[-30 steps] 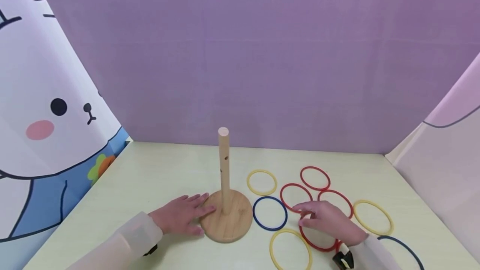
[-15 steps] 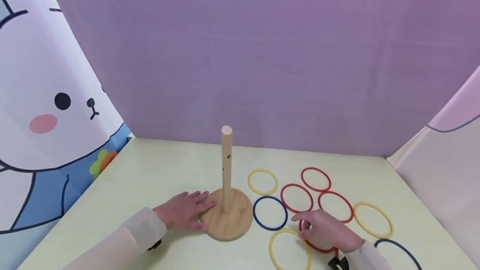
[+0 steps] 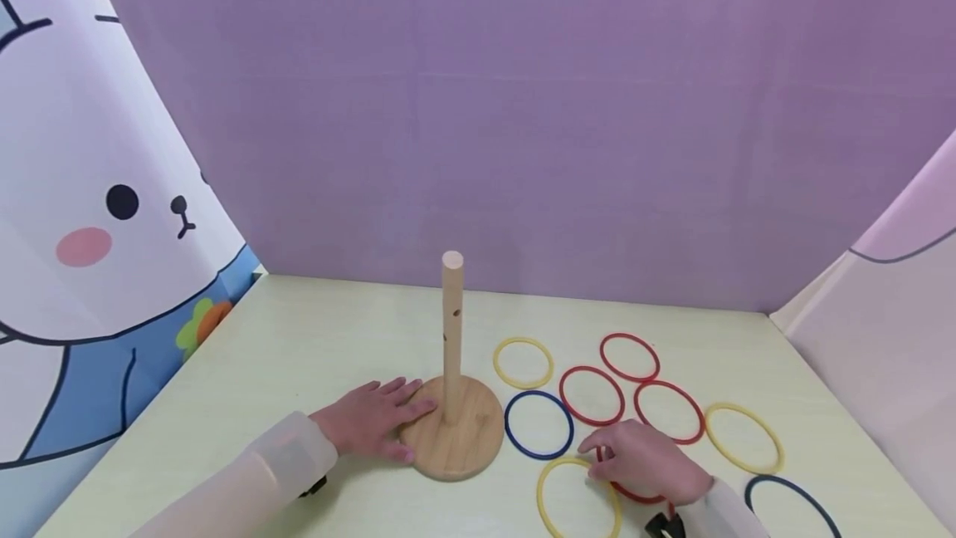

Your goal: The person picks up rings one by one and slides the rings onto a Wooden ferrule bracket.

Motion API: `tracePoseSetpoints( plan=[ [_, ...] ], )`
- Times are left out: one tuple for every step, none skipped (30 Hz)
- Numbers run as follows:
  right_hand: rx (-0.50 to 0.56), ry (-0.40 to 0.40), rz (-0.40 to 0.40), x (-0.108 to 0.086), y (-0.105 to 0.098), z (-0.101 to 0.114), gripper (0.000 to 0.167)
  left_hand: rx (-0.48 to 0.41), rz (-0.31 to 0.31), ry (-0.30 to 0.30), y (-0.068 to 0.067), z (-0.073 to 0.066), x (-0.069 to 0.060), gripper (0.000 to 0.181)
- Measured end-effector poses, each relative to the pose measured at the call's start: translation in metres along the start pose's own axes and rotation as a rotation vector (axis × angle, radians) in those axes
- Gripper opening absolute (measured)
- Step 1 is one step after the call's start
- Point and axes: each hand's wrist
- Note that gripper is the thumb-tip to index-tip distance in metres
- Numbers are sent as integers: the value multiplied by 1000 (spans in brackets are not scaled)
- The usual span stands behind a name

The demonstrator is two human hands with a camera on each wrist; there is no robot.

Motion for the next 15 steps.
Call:
tracePoseSetpoints(
  plan=[
    [-10, 7, -3, 0, 1, 0, 22, 2, 2, 1, 0, 0, 0, 77],
    [-20, 13, -9, 0, 2, 1, 22, 2, 1, 3, 0, 0, 0, 77],
    [-22, 22, -11, 1, 3, 1, 22, 0, 4, -1, 0, 0, 1, 77],
    [-22, 36, -11, 1, 3, 2, 22, -1, 6, 0, 0, 0, 1, 78],
    [-12, 41, -13, 1, 4, 2, 21, -4, 8, 0, 0, 0, 1, 78],
    [0, 47, -13, 2, 4, 3, 21, -6, 10, 0, 0, 0, 1, 78],
    [12, 49, -17, 2, 5, 3, 20, -9, 12, -3, 0, 0, 2, 79],
    [28, 50, -19, 2, 5, 4, 19, -12, 13, -4, 0, 0, 2, 79],
    [44, 47, -20, 3, 6, 4, 19, -13, 17, -8, 0, 0, 3, 79],
    [56, 44, -23, 3, 6, 4, 18, -14, 17, -9, 0, 0, 3, 79],
    [70, 38, -26, 4, 7, 4, 18, -14, 20, -13, 0, 0, 3, 79],
    [74, 37, -29, 4, 8, 4, 18, -15, 23, -17, 1, 0, 4, 79],
    [78, 39, -32, 4, 8, 4, 18, -15, 25, -21, 1, 0, 4, 79],
    [85, 42, -34, 4, 9, 4, 17, -15, 27, -22, 1, 0, 4, 79],
    [90, 50, -37, 5, 9, 5, 17, -15, 29, -23, 0, 0, 4, 79]
  ],
)
Point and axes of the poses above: each hand's wrist, its own x-axis towards the middle knuckle, its own y-axis out of the palm, z = x × y, and after that the axes turned 5 degrees about y, right-handed
